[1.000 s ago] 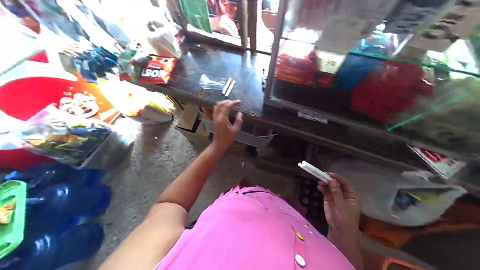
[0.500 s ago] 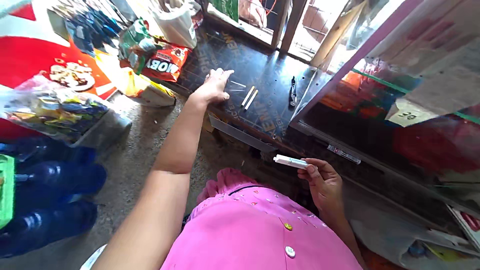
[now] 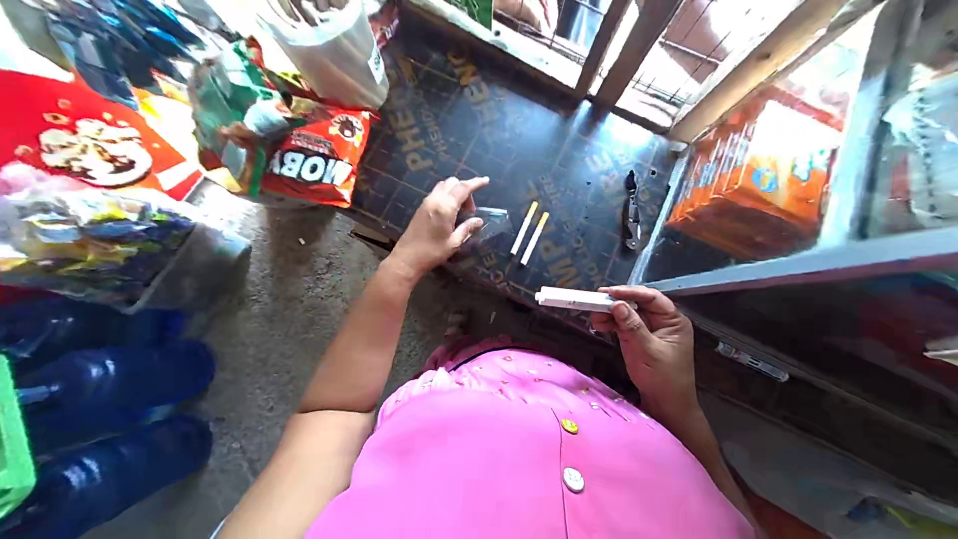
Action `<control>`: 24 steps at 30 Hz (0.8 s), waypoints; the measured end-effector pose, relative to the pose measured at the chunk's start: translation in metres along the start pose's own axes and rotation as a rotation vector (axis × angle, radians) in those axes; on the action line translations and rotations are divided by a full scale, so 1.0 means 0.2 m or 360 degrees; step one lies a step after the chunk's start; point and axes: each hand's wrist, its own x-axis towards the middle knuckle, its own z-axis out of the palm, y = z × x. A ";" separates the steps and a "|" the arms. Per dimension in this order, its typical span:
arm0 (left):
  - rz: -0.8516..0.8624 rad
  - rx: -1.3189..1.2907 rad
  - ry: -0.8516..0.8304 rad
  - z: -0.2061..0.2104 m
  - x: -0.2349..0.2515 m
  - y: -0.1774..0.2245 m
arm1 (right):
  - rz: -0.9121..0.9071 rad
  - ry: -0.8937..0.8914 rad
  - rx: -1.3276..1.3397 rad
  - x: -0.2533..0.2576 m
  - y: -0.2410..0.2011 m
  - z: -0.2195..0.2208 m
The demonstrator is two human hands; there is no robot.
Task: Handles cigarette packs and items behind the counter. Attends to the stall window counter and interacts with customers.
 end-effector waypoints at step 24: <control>0.0153 0.0053 -0.0335 -0.10 0.12 -0.17 | -0.0227 0.0495 -0.1051 0.35 0.16 0.35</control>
